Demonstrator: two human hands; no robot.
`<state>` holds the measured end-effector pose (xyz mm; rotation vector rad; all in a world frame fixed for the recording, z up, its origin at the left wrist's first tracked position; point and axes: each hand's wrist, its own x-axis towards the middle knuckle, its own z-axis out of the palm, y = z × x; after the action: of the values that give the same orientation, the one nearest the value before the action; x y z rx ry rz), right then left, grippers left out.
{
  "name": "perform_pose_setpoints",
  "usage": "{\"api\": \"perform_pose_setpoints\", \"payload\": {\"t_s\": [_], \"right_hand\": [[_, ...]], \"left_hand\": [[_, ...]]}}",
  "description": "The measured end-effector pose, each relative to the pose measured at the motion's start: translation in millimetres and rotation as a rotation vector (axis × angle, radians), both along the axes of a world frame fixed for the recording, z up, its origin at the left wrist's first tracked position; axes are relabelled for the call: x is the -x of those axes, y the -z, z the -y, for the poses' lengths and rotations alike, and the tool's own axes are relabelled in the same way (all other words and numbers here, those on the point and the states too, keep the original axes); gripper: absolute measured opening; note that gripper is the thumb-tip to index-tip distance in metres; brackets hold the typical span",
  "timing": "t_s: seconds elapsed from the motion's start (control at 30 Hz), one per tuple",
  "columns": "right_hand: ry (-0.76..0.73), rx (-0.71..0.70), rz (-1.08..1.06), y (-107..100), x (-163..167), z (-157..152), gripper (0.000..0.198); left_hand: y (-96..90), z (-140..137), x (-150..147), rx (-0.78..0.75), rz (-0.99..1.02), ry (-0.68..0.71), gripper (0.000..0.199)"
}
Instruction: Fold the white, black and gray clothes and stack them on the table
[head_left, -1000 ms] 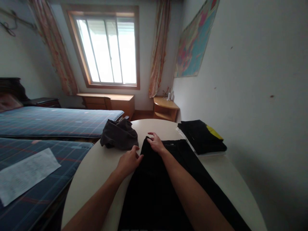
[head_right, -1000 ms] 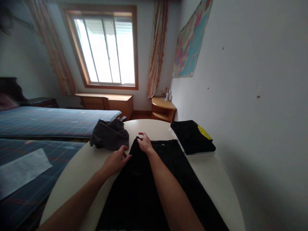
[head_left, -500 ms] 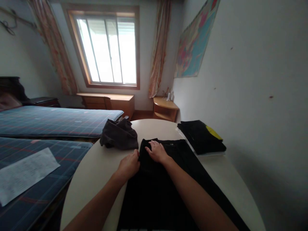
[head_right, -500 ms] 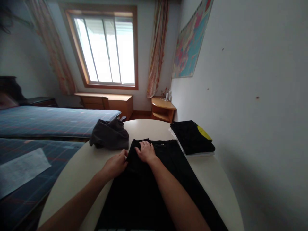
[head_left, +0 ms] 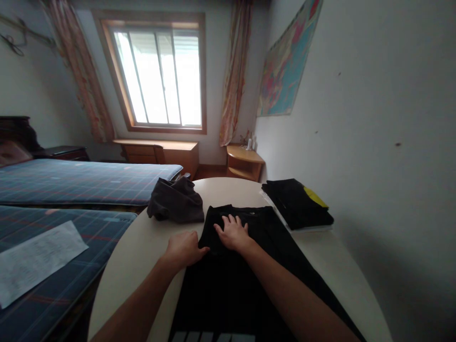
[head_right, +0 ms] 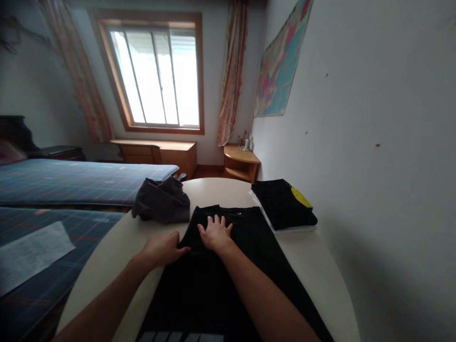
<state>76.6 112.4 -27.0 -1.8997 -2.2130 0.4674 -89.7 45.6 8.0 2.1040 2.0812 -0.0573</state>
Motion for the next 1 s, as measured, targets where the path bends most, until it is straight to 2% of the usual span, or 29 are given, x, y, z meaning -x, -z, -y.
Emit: {"api": "perform_pose_setpoints", "payload": {"t_s": [0.07,0.13,0.23,0.37,0.57,0.67,0.73,0.87,1.0], "right_hand": [[-0.012,0.098,0.034,4,-1,2,0.073],[-0.012,0.109,0.057,8,-1,0,0.075],[0.013,0.089,0.064,12,0,-11,0.075],[0.017,0.040,0.031,14,2,-32,0.075],[-0.008,-0.067,-0.035,13,0,-48,0.072],[-0.067,-0.200,-0.060,8,-3,-41,0.068],[-0.128,-0.222,-0.046,6,-7,-31,0.067],[-0.203,-0.054,0.026,9,-12,-9,0.083],[-0.210,-0.023,0.057,13,-12,1,0.095]], "left_hand": [[1.1,0,3,0.020,0.009,0.035,0.032],[5.6,-3,5,0.003,0.036,0.048,0.024],[15.7,-11,5,-0.072,0.105,0.022,0.015],[27.0,-23,2,-0.197,0.242,-0.041,0.018],[30.0,-27,-6,-0.352,0.395,-0.019,0.014],[29.2,-26,-8,-0.393,0.425,-0.007,0.015],[30.1,-27,-8,-0.392,0.437,-0.007,0.016],[36.0,-32,-5,-0.376,0.470,-0.016,0.018],[43.2,-38,1,-0.380,0.490,-0.010,0.020]]}}
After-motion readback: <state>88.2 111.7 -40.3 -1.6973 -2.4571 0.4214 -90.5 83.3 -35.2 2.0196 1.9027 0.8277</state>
